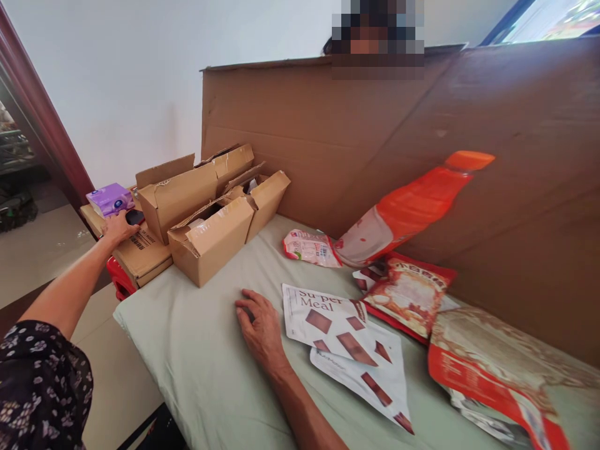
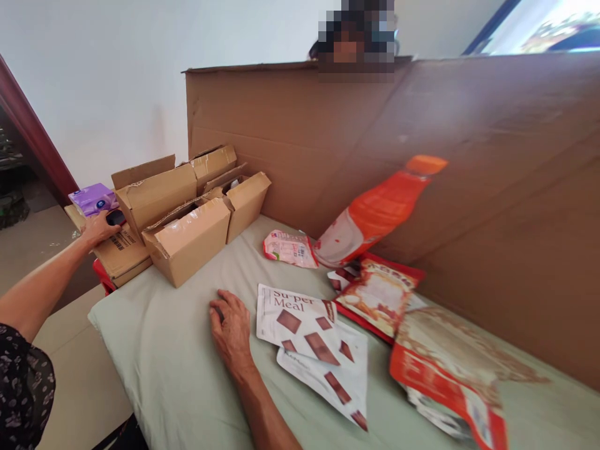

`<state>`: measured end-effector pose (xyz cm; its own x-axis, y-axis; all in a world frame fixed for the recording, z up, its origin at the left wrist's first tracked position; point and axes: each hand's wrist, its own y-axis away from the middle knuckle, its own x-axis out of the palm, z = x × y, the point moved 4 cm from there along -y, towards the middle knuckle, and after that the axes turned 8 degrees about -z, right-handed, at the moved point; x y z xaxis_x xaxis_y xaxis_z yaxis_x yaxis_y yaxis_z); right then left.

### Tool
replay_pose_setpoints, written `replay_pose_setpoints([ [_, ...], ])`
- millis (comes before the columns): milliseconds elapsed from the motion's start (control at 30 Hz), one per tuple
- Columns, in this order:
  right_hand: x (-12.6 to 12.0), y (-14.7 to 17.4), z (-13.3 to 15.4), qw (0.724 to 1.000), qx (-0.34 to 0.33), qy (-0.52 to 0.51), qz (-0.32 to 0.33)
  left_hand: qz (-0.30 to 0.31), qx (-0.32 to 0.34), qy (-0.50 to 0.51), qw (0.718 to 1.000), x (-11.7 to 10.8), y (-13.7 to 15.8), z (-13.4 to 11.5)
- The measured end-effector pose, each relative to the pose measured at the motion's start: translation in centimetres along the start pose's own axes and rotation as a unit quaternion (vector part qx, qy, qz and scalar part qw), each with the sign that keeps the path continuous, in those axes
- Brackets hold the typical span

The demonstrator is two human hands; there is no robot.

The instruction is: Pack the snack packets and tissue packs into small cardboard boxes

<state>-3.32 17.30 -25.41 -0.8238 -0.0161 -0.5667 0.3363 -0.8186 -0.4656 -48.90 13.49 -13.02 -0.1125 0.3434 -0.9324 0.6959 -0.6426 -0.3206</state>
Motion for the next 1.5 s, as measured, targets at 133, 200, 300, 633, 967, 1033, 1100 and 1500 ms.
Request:
replay_pose_setpoints([
  [133, 0.0, 0.0, 0.0, 1.000, -0.006, -0.002, -0.002, 0.005, -0.024, -0.027, 0.999, -0.4, 0.0, 0.2],
  [200, 0.1, 0.0, 0.0, 1.000, -0.007, 0.001, -0.004, 0.004, -0.034, -0.036, 0.999, -0.4, 0.1, 0.1],
  [300, 0.1, 0.0, -0.2, 1.000, -0.006, 0.003, -0.002, 0.002, -0.044, -0.046, 0.998, -0.3, 0.2, -0.1],
  [633, 0.4, 0.0, -0.5, 1.000, -0.009, -0.001, -0.009, -0.008, -0.011, -0.061, 0.998, -1.7, 1.6, -0.3],
  [967, 0.4, 0.1, -0.3, 1.000, -0.009, -0.009, -0.005, -0.061, 0.057, -0.098, 0.992, -4.1, 6.3, -0.1],
  [1033, 0.5, 0.1, -0.4, 1.000, -0.007, -0.008, -0.002, -0.067, 0.069, -0.104, 0.990, -4.2, 6.9, 0.0],
  [1100, 0.5, 0.1, -0.4, 1.000, -0.006, -0.005, -0.005, -0.075, 0.079, -0.108, 0.988, -4.2, 7.2, 0.1],
  [1500, 0.6, 0.1, -0.4, 1.000, -0.012, -0.003, -0.011, -0.093, 0.095, -0.121, 0.984, -4.2, 7.8, -0.2],
])
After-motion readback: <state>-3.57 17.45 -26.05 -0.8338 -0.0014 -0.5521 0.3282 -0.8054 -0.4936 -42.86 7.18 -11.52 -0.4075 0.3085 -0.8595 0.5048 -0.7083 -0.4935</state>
